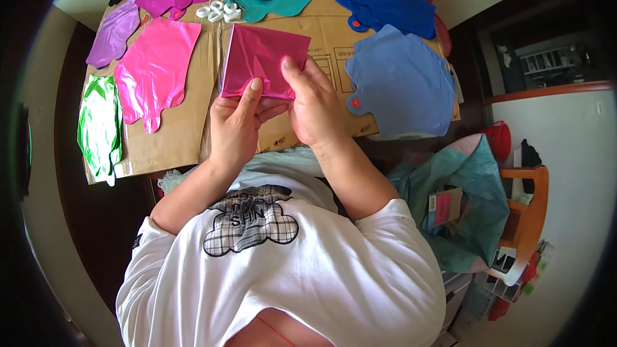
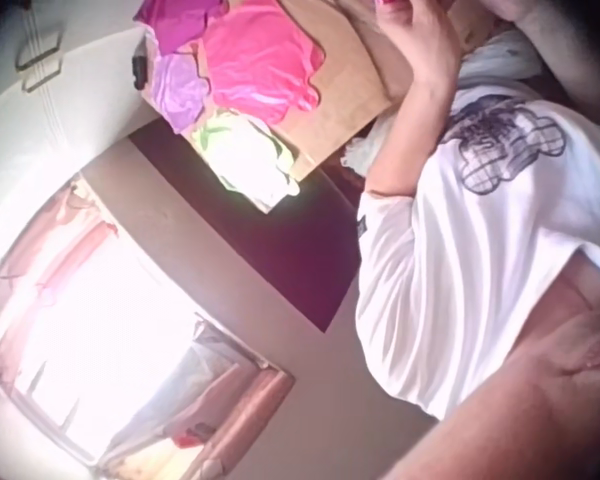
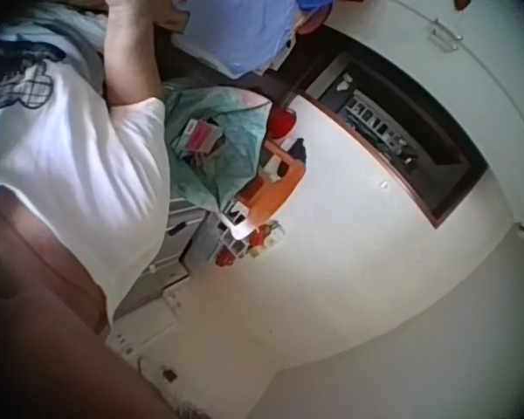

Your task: Folding colorful foil balloons and placing them into individual plastic packaging sleeves.

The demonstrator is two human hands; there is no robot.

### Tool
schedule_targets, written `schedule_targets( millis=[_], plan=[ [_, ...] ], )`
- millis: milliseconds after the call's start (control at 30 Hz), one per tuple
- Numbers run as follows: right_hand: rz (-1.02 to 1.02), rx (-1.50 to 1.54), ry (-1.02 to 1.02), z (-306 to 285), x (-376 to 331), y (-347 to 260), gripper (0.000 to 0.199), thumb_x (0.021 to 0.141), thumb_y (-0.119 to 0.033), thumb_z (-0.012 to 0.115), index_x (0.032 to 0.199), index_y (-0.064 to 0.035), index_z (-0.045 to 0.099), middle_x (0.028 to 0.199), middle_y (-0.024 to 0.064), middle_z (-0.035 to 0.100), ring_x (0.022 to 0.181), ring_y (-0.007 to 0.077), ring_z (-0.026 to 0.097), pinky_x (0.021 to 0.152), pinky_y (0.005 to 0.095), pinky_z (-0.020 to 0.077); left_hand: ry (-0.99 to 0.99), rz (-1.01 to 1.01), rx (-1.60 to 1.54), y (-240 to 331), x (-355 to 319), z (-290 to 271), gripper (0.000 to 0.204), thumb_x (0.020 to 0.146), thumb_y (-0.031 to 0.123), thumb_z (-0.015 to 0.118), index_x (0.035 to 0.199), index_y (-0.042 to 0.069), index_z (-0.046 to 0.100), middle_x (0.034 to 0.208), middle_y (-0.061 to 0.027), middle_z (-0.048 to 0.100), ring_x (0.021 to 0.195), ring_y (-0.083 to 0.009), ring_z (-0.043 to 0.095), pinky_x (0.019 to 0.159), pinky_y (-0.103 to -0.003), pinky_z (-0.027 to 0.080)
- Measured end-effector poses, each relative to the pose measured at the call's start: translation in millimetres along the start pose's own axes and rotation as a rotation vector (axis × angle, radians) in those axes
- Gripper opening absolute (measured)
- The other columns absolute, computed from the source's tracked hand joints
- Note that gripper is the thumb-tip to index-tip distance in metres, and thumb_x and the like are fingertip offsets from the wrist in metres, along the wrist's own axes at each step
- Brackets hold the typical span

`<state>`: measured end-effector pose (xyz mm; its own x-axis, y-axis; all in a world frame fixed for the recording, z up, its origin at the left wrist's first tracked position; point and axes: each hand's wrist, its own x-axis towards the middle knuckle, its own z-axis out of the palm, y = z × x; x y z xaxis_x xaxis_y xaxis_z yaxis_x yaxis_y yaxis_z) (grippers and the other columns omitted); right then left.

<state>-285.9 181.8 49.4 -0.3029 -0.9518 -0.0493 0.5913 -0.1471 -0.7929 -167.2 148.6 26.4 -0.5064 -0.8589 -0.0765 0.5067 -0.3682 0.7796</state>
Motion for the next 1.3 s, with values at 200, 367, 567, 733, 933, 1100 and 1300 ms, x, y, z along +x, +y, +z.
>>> schedule_targets(
  millis=[200, 367, 567, 733, 933, 1100, 1300],
  plan=[
    [0.069, 0.017, -0.069, -3.4, -6.3, -8.7, 0.030, 0.098, -0.012, 0.048, 0.124, 0.0018, 0.050, 0.118, 0.0103, 0.060, 0.104, 0.0164, 0.059, 0.092, 0.0313, 0.0467, -0.044, -0.062, -0.135, 2.0, -6.2, -2.9, 0.023, 0.099, 0.017, 0.050, 0.109, -0.002, 0.060, 0.100, -0.0118, 0.068, 0.087, -0.0233, 0.069, 0.078, -0.037, 0.058],
    [0.014, -0.117, -0.078, -15.5, -17.1, -24.2, 0.024, 0.095, -0.010, 0.054, 0.115, 0.0034, 0.056, 0.107, 0.0080, 0.063, 0.094, 0.0134, 0.060, 0.086, 0.0273, 0.0481, -0.033, -0.090, -0.214, 3.9, -10.3, -11.7, 0.024, 0.100, 0.020, 0.050, 0.108, 0.000, 0.061, 0.100, -0.0097, 0.067, 0.087, -0.0217, 0.068, 0.079, -0.037, 0.057],
    [-0.356, -0.875, 0.140, -22.1, -45.5, -11.6, 0.012, 0.085, -0.008, 0.069, 0.093, 0.0009, 0.065, 0.087, 0.0043, 0.066, 0.078, 0.0113, 0.061, 0.070, 0.0251, 0.0489, -0.035, -0.065, -0.239, 0.6, -13.7, -10.3, 0.023, 0.100, 0.021, 0.050, 0.111, 0.003, 0.058, 0.102, -0.0100, 0.067, 0.088, -0.0219, 0.068, 0.078, -0.036, 0.058],
    [-0.483, -0.969, 0.142, -13.1, -47.1, -6.2, 0.007, 0.083, -0.005, 0.069, 0.086, -0.0001, 0.066, 0.084, 0.0066, 0.066, 0.071, 0.0146, 0.063, 0.066, 0.0260, 0.0497, -0.048, -0.067, -0.288, 1.3, -18.7, -11.0, 0.023, 0.099, 0.021, 0.051, 0.113, 0.004, 0.058, 0.104, -0.0104, 0.067, 0.091, -0.0225, 0.068, 0.078, -0.036, 0.058],
    [-0.583, -1.068, 0.102, -2.1, -49.2, -7.8, 0.006, 0.082, -0.003, 0.068, 0.086, 0.0002, 0.065, 0.082, 0.0058, 0.065, 0.072, 0.0141, 0.063, 0.066, 0.0259, 0.0499, -0.026, -0.069, -0.309, 3.0, -23.2, -10.7, 0.024, 0.099, 0.021, 0.052, 0.114, 0.004, 0.057, 0.107, -0.0109, 0.066, 0.092, -0.0228, 0.068, 0.077, -0.036, 0.059],
    [-0.330, -0.903, 0.070, -8.3, -47.3, -7.9, 0.005, 0.082, -0.002, 0.067, 0.085, 0.0001, 0.064, 0.080, 0.0028, 0.064, 0.070, 0.0093, 0.059, 0.067, 0.0229, 0.0479, -0.015, -0.078, -0.303, 3.7, -25.3, -12.0, 0.024, 0.099, 0.021, 0.052, 0.114, 0.004, 0.056, 0.106, -0.0114, 0.066, 0.092, -0.0227, 0.068, 0.077, -0.035, 0.059],
    [-0.209, -0.686, 0.061, -9.6, -45.7, -3.9, 0.008, 0.083, -0.006, 0.069, 0.086, -0.0011, 0.064, 0.078, 0.0001, 0.064, 0.071, 0.0059, 0.056, 0.066, 0.0214, 0.0464, 0.035, -0.056, -0.349, 11.6, -26.8, -5.9, 0.015, 0.097, 0.016, 0.054, 0.092, 0.004, 0.061, 0.085, -0.0076, 0.066, 0.081, -0.0227, 0.069, 0.077, -0.038, 0.060]
  ],
)
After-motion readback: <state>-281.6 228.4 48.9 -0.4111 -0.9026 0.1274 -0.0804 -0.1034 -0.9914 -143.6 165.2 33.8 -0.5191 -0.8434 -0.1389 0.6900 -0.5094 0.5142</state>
